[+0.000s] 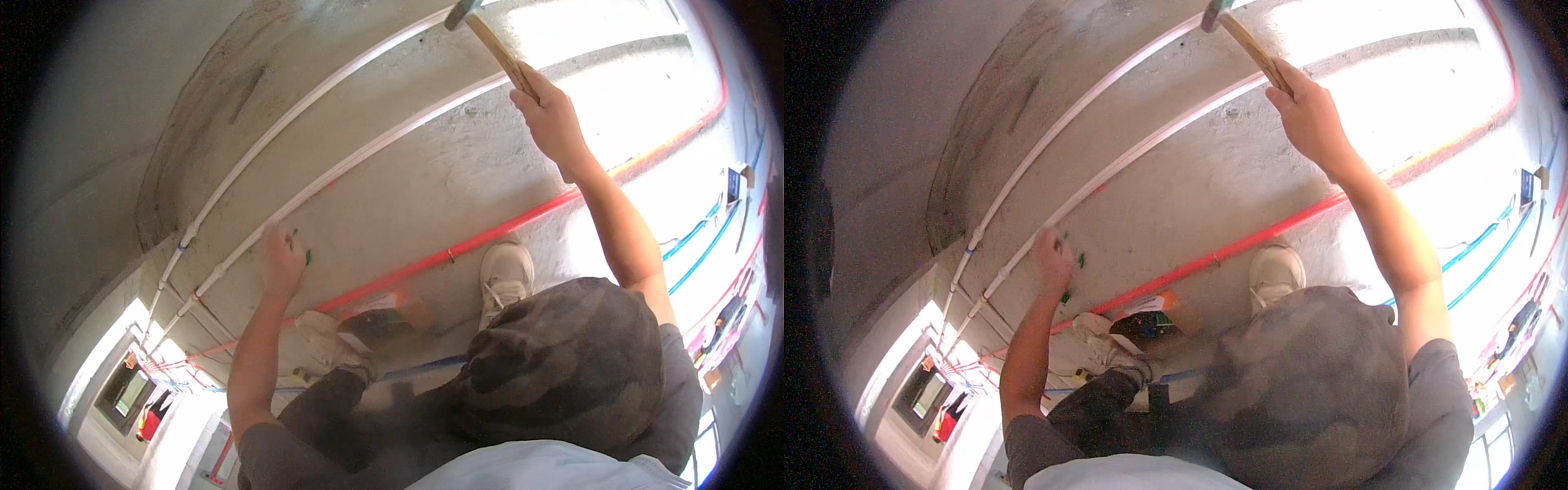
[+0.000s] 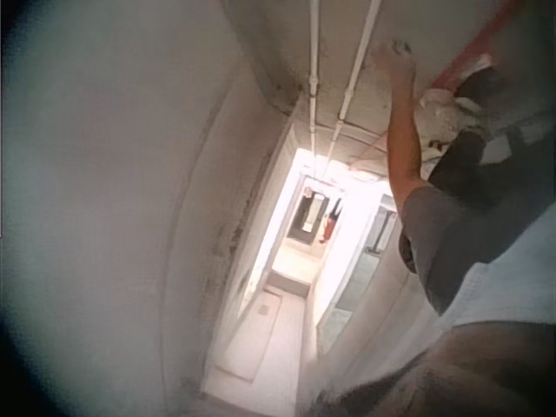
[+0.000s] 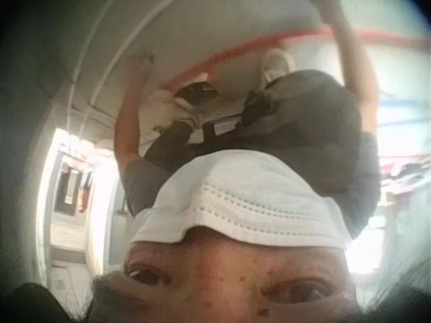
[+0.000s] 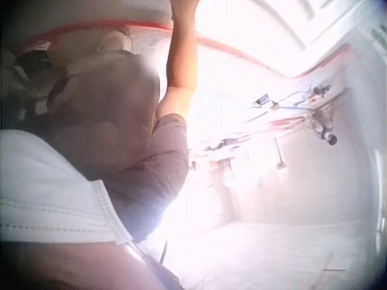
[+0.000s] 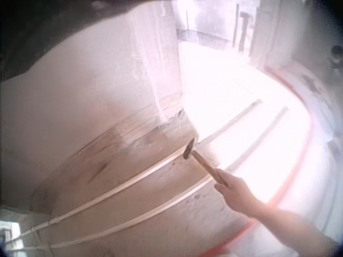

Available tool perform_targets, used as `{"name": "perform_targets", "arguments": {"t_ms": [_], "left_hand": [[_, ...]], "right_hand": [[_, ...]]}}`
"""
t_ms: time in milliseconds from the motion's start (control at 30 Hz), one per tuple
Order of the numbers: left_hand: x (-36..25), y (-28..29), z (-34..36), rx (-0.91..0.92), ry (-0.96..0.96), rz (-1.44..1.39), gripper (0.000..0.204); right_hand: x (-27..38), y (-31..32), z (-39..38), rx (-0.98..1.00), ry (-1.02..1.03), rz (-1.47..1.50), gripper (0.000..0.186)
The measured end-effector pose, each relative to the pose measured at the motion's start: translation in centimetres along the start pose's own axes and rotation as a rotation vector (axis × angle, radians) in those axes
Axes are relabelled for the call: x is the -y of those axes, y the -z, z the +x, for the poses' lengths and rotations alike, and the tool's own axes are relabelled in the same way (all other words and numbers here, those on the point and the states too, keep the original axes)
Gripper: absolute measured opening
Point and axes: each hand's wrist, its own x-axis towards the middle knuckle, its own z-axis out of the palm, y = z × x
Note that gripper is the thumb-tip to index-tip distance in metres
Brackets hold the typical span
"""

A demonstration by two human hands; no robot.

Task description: The person installs white PVC pipes along a concrete wall using a power drill to create holes and a hammer to secure pipe clips. They handle red and blue conduits, a drill, and a hammer while working in a construction setting.

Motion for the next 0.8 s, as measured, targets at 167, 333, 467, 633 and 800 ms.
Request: {"name": "perform_targets", "arguments": {"t_ms": [167,333,467,633,800], "left_hand": [[-20.5,5.2,11.8,-0.428,-0.348,-0.705,0.019],[-30.9,1.4,21.5,-0.546,-0.358,-0.782,0.014],[-33.5,-2.3,24.5,-0.654,-0.333,-0.687,0.015],[-35.0,-2.6,24.8,-0.665,-0.330,-0.629,0.020],[-35.1,-2.0,24.8,-0.632,-0.336,-0.601,0.022]], "right_hand": [[-0.4,-1.0,0.3,0.007,-0.086,0.093,0.050],[0.6,-2.2,-0.2,0.000,-0.039,0.190,0.050],[0.3,-2.6,-0.3,-0.044,-0.008,0.159,0.050],[-0.8,-2.4,0.4,-0.026,0.036,0.125,0.051],[-0.1,-2.0,0.6,-0.026,0.148,-0.029,0.055]]}}
